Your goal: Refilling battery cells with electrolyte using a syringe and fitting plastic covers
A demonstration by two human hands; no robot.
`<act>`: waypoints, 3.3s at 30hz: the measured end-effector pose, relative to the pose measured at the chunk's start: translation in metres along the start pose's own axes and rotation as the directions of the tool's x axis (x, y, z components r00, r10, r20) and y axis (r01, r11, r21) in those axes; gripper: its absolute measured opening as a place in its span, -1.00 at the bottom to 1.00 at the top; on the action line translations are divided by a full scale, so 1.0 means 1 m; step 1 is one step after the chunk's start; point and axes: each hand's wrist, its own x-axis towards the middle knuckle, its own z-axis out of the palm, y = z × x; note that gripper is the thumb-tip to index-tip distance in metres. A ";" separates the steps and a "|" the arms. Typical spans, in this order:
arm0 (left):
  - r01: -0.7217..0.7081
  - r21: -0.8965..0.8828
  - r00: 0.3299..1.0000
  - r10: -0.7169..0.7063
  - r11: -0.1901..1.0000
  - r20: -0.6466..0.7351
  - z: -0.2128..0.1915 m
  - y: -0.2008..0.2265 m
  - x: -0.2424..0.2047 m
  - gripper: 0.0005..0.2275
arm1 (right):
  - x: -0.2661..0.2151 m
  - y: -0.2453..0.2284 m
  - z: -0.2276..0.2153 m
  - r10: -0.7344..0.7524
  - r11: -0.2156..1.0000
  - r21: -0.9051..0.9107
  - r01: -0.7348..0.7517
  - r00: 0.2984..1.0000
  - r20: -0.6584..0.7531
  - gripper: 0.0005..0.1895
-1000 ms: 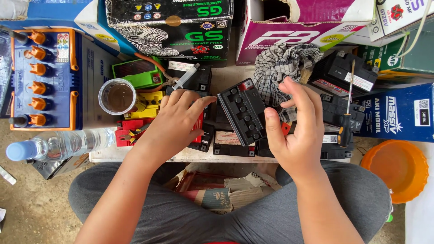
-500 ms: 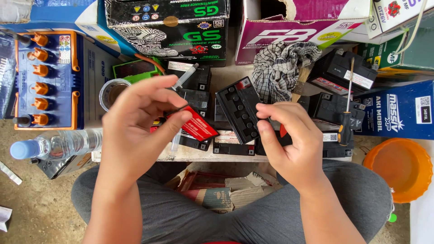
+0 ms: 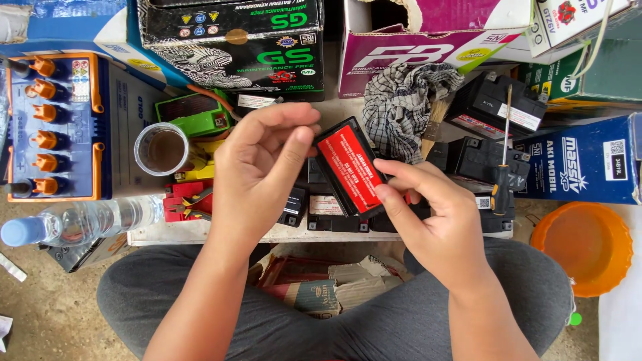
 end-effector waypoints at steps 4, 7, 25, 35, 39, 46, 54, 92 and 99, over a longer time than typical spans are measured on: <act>-0.051 0.200 0.995 0.068 0.978 -0.077 -0.009 -0.005 -0.004 -0.84 | -0.001 0.004 -0.001 0.023 0.999 -0.030 -0.024 0.999 -0.031 -0.73; -0.027 0.320 0.994 0.060 0.947 -0.093 -0.012 -0.011 -0.009 -0.84 | 0.000 0.005 0.001 0.034 0.997 -0.066 -0.036 0.999 -0.037 -0.72; -0.455 0.500 0.859 0.215 0.737 0.464 -0.010 -0.004 -0.010 -0.74 | 0.018 0.000 -0.003 -0.083 0.991 -0.110 0.078 0.996 -0.034 -0.78; 0.252 0.030 0.957 -0.254 0.967 0.139 0.007 -0.008 -0.030 -0.61 | 0.019 0.012 0.012 -0.027 0.999 -0.022 0.024 0.984 -0.178 -0.41; 0.272 -0.126 0.961 -0.263 0.954 0.088 0.018 -0.017 -0.039 -0.55 | 0.013 0.001 0.007 -0.195 0.965 -0.168 0.199 0.980 0.044 -0.34; 0.139 0.308 0.989 -0.148 0.941 0.006 0.025 -0.014 -0.049 -0.58 | 0.008 0.006 0.004 -0.278 0.921 -0.213 0.325 0.934 0.223 -0.39; -0.020 0.526 0.999 0.001 0.850 0.036 0.024 -0.015 -0.054 -0.58 | 0.008 0.001 0.005 -0.259 0.927 -0.205 0.314 0.932 0.255 -0.43; -0.276 0.764 0.959 0.220 0.583 0.179 0.016 -0.031 -0.036 -0.54 | 0.013 0.013 0.004 -0.128 0.983 -0.106 0.147 0.978 0.165 -0.54; -0.270 0.771 0.959 0.231 0.577 0.163 0.016 -0.032 -0.034 -0.54 | 0.015 0.010 0.008 -0.045 0.996 -0.072 0.058 0.984 0.170 -0.46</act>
